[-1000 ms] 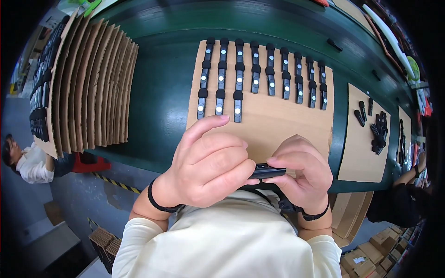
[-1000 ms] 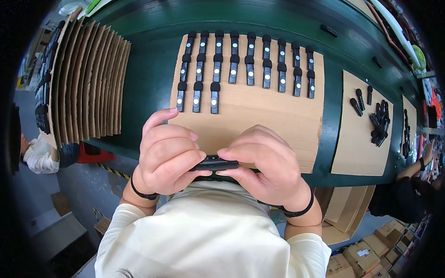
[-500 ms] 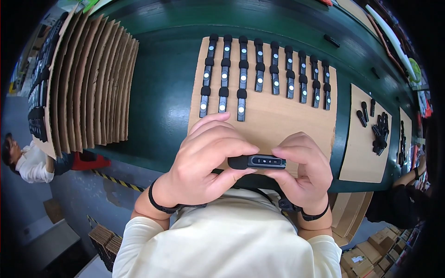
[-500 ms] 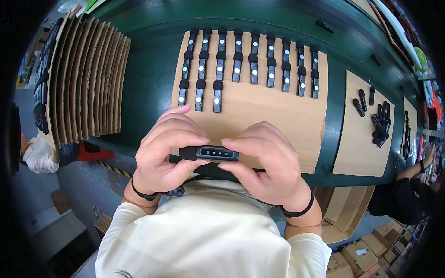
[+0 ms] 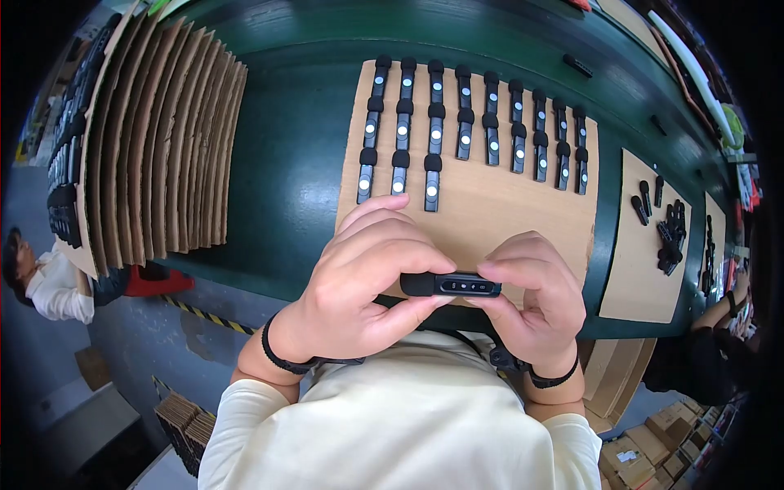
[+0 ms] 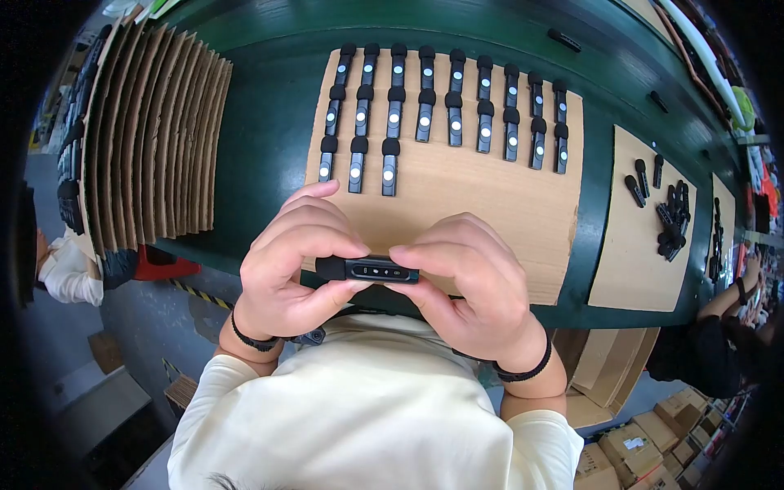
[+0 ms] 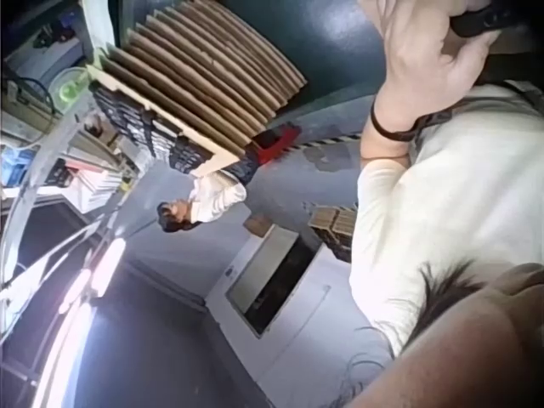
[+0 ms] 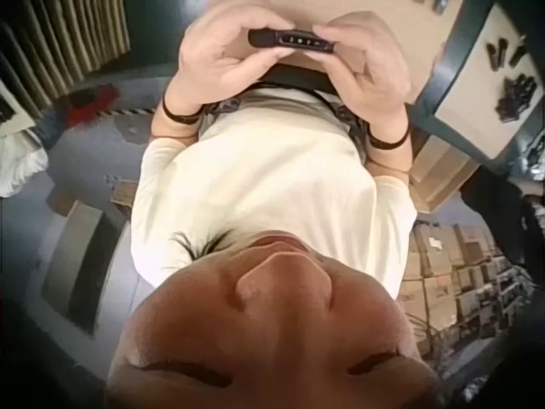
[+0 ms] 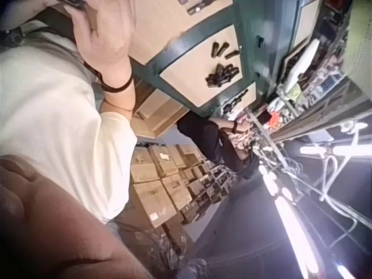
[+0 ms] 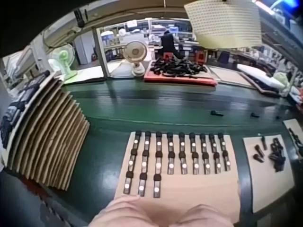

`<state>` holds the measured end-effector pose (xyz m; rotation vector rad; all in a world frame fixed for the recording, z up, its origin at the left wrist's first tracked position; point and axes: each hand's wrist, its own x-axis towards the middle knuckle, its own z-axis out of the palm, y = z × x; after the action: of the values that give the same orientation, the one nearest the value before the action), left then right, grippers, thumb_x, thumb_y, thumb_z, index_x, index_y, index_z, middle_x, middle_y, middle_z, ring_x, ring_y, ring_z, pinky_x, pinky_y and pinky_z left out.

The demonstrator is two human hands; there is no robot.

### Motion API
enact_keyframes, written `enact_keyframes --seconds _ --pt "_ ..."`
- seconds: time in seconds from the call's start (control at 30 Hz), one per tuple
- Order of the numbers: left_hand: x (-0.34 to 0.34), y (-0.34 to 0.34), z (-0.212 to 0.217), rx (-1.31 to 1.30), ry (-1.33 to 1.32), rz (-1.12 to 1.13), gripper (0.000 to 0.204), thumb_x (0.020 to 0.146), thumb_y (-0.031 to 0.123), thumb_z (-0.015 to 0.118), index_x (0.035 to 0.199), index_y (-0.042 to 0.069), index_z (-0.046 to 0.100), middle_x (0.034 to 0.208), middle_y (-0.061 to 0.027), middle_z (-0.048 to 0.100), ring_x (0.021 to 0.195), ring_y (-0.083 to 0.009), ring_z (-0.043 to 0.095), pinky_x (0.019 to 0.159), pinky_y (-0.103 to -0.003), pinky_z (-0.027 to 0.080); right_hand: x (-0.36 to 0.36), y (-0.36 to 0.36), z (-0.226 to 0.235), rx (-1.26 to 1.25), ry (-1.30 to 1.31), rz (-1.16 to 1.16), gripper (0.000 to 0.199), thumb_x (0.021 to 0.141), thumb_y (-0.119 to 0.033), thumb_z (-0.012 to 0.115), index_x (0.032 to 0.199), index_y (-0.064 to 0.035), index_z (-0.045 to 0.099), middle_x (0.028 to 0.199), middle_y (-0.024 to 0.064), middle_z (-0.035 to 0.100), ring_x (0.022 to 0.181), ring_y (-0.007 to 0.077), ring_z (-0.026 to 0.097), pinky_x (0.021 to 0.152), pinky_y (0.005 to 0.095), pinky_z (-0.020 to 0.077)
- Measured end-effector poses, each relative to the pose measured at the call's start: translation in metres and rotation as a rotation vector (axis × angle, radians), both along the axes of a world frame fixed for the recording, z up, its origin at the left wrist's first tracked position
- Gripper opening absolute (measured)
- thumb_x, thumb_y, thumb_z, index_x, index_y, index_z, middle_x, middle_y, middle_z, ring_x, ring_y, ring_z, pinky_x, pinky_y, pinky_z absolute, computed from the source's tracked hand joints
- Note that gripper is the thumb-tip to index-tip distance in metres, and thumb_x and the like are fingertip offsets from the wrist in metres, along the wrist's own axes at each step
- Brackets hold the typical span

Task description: The person picks up a microphone and a clip, fits the clip onto the microphone, and places the assembled unit onto a cardboard sheet, repeating this process for multiple units.

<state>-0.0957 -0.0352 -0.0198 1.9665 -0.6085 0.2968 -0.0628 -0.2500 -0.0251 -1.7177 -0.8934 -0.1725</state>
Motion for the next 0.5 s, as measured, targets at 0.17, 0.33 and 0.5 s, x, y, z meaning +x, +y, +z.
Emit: enact_keyframes --seconds 0.17,0.33,0.5 --pt "-0.0004 -0.0028 0.0028 -0.026 0.027 0.012 0.026 0.073 0.011 0.078 0.095 0.003 0.066 0.086 -0.0075 0.067 0.081 -0.0240 0.064 0.100 -0.051 0.041 0.0007 0.0008 -0.0010 0.007 -0.005 0.007 0.036 0.068 0.005 0.078 0.100 -0.0002 0.064 0.084 0.0113 0.063 0.071 0.0254 0.060 0.061 0.0323 0.0470" --pt "0.0006 -0.0052 0.0014 -0.036 0.071 -0.013 0.027 0.074 0.011 0.078 0.096 0.004 0.066 0.087 -0.0080 0.066 0.084 -0.0263 0.063 0.098 -0.049 0.042 0.0020 0.0016 -0.0069 0.021 -0.026 0.036 0.035 0.069 0.006 0.077 0.100 -0.0005 0.064 0.086 0.0114 0.064 0.075 0.0250 0.061 0.063 0.0320 0.0477" --pt "0.0031 -0.0037 -0.0014 -0.034 0.060 -0.055 0.028 0.074 0.010 0.077 0.098 0.004 0.065 0.090 -0.0081 0.066 0.087 -0.0275 0.063 0.098 -0.049 0.042 -0.0004 0.0019 -0.0054 0.053 0.125 0.047 0.033 0.069 0.007 0.076 0.099 -0.0008 0.064 0.090 0.0115 0.064 0.078 0.0252 0.061 0.067 0.0318 0.0492"
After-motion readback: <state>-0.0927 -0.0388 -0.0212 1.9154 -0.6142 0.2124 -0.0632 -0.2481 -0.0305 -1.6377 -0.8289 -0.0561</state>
